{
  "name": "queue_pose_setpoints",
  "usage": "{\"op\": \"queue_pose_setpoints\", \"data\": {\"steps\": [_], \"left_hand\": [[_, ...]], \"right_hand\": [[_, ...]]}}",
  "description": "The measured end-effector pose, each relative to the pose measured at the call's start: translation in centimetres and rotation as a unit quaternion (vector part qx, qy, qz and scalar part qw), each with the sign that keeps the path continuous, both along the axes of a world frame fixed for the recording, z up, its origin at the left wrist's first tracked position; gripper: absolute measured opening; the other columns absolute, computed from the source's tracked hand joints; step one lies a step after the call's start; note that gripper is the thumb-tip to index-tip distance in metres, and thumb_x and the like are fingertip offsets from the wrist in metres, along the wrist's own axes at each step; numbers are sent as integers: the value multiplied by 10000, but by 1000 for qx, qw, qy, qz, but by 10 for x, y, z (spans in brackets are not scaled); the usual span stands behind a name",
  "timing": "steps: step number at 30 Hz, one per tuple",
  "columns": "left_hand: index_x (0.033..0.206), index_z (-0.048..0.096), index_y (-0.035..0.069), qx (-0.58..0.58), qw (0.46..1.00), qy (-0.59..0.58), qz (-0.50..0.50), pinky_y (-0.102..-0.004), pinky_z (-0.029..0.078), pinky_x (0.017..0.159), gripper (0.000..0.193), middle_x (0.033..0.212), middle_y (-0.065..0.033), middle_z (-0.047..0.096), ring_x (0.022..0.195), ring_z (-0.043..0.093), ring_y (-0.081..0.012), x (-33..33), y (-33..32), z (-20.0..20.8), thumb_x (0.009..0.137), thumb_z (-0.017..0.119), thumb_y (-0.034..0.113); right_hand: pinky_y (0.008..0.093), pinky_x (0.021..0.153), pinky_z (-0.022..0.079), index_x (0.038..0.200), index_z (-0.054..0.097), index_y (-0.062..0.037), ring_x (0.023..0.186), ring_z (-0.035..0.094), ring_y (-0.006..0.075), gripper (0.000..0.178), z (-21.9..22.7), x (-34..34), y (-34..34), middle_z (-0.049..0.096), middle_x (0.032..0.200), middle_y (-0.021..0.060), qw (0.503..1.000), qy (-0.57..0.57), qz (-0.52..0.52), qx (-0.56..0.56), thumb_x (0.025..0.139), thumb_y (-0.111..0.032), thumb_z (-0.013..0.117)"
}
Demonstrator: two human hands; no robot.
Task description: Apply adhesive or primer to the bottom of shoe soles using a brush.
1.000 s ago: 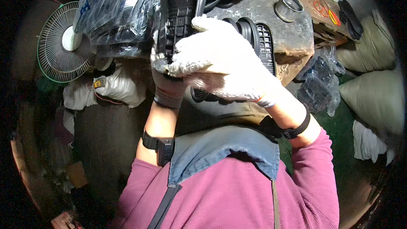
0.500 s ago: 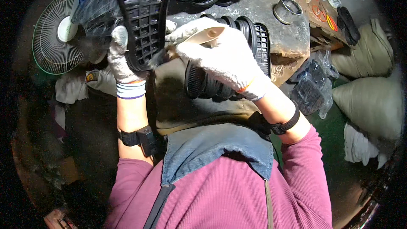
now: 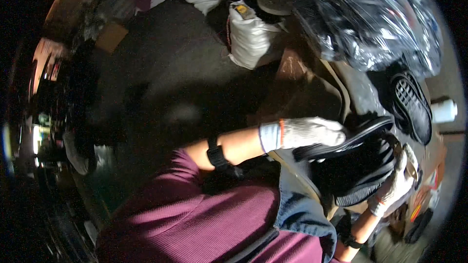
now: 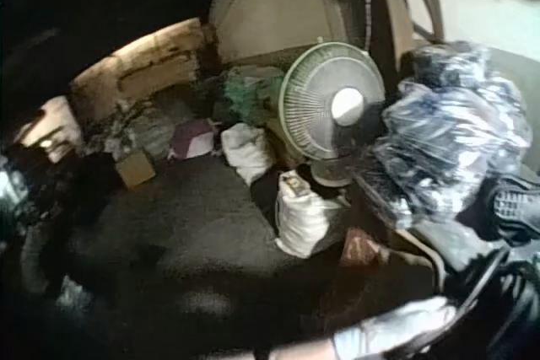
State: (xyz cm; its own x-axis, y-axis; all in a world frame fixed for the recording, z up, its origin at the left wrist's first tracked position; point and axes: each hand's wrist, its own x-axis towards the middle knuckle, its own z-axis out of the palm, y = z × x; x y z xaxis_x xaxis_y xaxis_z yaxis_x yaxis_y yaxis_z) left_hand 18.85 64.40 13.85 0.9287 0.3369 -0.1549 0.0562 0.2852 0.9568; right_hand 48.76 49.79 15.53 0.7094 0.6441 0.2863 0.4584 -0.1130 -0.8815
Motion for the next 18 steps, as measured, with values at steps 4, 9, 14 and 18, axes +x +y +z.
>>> {"op": "queue_pose_setpoints", "data": {"steps": [4,9,14,18], "left_hand": [[1296,561,61,-347,932,-52,92,-366,628,617,435,976,-218,732,725,738,-276,-108,-13,-40,1075,480,428],[1323,475,-145,-457,650,-442,416,-506,490,1083,836,1333,-356,558,1253,579,-417,-276,7,-57,906,663,555],[1629,270,147,-370,431,-538,622,-510,357,1214,773,1690,-126,271,1503,357,-387,-303,64,-73,1023,539,543],[1519,495,136,-775,-325,-542,13,-499,365,1207,490,1580,-80,464,1422,464,-348,-169,97,-106,1050,518,274]], "right_hand": [[344,1025,488,1243,690,60,1068,669,208,291,3,-25,8,725,1173,129,997,-58,45,35,1033,-124,609],[390,1036,491,1241,696,60,1106,670,237,356,25,-6,-8,720,1214,154,990,-137,22,2,1066,-197,523],[397,990,505,1186,751,-36,1073,675,263,329,38,-17,-26,738,1135,163,951,-289,-94,-62,1013,-233,553],[377,975,518,1195,751,-56,1067,682,259,322,26,-14,-8,738,1148,140,938,-337,-72,-36,991,-211,557]]}}
